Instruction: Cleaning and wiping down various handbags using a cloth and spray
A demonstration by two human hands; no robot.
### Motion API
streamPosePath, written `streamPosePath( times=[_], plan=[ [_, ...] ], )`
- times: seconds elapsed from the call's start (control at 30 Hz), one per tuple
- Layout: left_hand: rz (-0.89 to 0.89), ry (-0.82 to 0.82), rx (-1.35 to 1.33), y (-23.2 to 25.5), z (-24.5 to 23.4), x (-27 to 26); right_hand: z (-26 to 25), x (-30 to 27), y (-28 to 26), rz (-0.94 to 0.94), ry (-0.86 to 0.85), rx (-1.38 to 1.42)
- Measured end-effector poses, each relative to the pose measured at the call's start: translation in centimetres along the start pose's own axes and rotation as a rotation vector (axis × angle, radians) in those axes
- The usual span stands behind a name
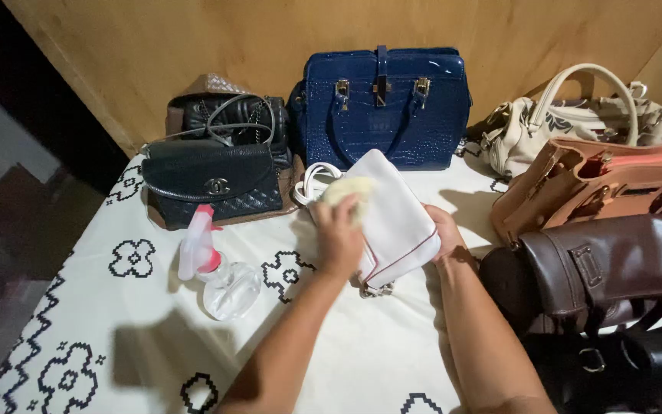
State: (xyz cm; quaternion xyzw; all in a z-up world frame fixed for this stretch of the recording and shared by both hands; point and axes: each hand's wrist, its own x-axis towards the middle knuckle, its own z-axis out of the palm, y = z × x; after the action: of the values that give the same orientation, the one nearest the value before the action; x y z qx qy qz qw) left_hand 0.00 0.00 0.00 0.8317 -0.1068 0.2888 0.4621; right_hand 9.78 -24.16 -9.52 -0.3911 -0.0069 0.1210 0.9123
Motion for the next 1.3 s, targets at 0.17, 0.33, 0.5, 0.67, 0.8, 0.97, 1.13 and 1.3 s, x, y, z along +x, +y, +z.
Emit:
streamPosePath(
  times=[0.17,0.33,0.5,0.67,0.8,0.97,1.13,1.3],
  plan=[
    [0.37,-0.127,0.013,2.8,1.3,-1.1,0.8,-1.6,0.1,-0.005,-0.091,0.044],
    [0.089,-0.149,0.219,-3.1,0.3,1.0,4.9,-2.7,-0.9,0.065,-0.187,-0.039],
    [-0.118,0.057,0.011,-3.4,0.3,1.0,5.1,-2.4,-0.3,0.009,-0.054,-0.017],
    [0.355,-0.164,-0.005,4.4,-1.2,-0.6,7.6,-4.2,-1.1,-0.013,-0.06,-0.044],
    [0.416,-0.5,-0.11,2.9,-2.6,0.0,3.8,-2.0,-0.3,-0.018,-0.098,-0.115],
    [0.22,-0.702,0.117,6.7,-5.5,1.1,4.4,-2.4,-0.3,0.05,0.004,-0.099],
    [0.435,-0.494,0.116,8.6,-4.1,0.0,2.4,-1.2,0.5,0.021,-0.053,-0.052],
    [0.072,-0.904,0.199,7.9,-4.7,1.6,4.9,-2.8,-0.4,0.06,-0.009,-0.139]
  ],
)
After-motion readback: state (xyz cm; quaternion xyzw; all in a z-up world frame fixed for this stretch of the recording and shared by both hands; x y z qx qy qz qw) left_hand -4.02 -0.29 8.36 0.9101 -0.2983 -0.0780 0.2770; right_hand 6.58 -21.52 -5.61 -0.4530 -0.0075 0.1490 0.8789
